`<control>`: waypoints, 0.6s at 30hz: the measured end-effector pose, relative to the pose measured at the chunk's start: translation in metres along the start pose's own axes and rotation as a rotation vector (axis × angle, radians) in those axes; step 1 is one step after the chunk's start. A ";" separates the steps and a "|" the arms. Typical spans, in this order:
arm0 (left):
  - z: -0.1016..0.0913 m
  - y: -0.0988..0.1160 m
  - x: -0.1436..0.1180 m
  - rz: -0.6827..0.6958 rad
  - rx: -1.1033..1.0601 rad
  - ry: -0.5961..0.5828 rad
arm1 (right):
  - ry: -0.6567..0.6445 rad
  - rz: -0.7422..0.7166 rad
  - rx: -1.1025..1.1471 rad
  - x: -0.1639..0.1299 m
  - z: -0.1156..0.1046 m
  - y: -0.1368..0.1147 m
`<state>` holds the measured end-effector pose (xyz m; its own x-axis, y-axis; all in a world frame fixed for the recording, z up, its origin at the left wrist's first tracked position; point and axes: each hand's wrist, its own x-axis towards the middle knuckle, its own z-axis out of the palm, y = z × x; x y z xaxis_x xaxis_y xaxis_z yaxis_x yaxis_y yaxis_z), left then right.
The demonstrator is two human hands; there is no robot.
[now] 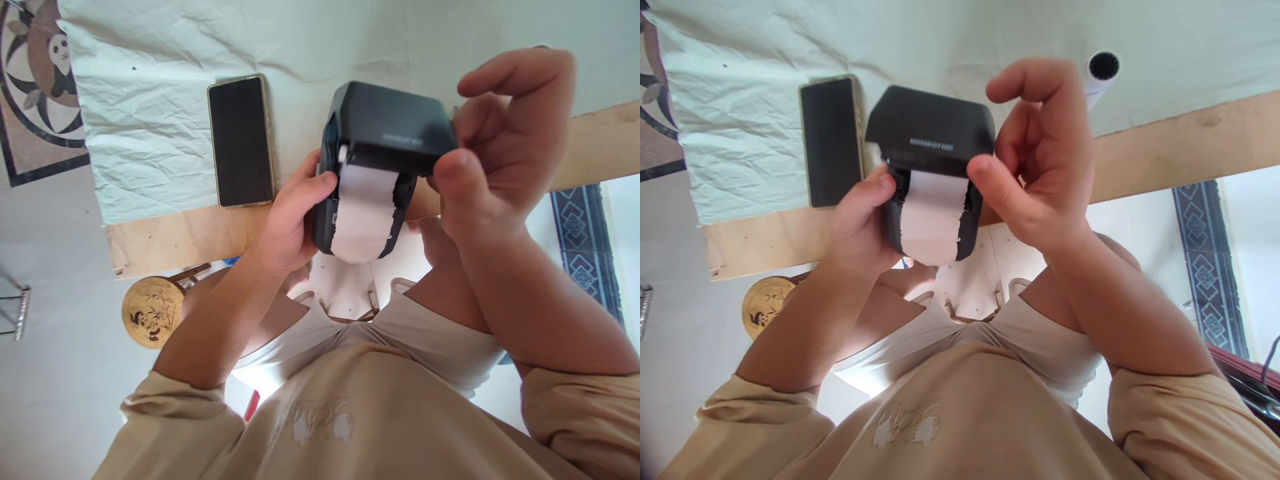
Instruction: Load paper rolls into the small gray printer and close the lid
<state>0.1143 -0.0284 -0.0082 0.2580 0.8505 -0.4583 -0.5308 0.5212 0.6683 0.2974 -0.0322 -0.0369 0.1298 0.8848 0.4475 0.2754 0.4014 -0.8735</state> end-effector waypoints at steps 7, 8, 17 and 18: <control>-0.009 -0.002 0.003 0.093 0.199 -0.191 | 0.150 0.014 -0.013 0.005 0.005 -0.014; -0.010 -0.002 0.004 0.096 0.195 -0.189 | 0.106 -0.009 -0.071 0.005 0.003 -0.014; -0.007 -0.004 0.003 0.092 0.147 -0.207 | -0.136 -0.215 -0.565 0.003 -0.006 -0.020; -0.007 -0.004 0.003 0.091 0.159 -0.212 | -0.168 -0.179 -0.605 0.003 -0.006 -0.021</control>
<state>0.1117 -0.0286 -0.0167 0.3868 0.8816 -0.2706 -0.4301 0.4320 0.7927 0.2975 -0.0397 -0.0162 -0.1048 0.8615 0.4968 0.7730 0.3849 -0.5044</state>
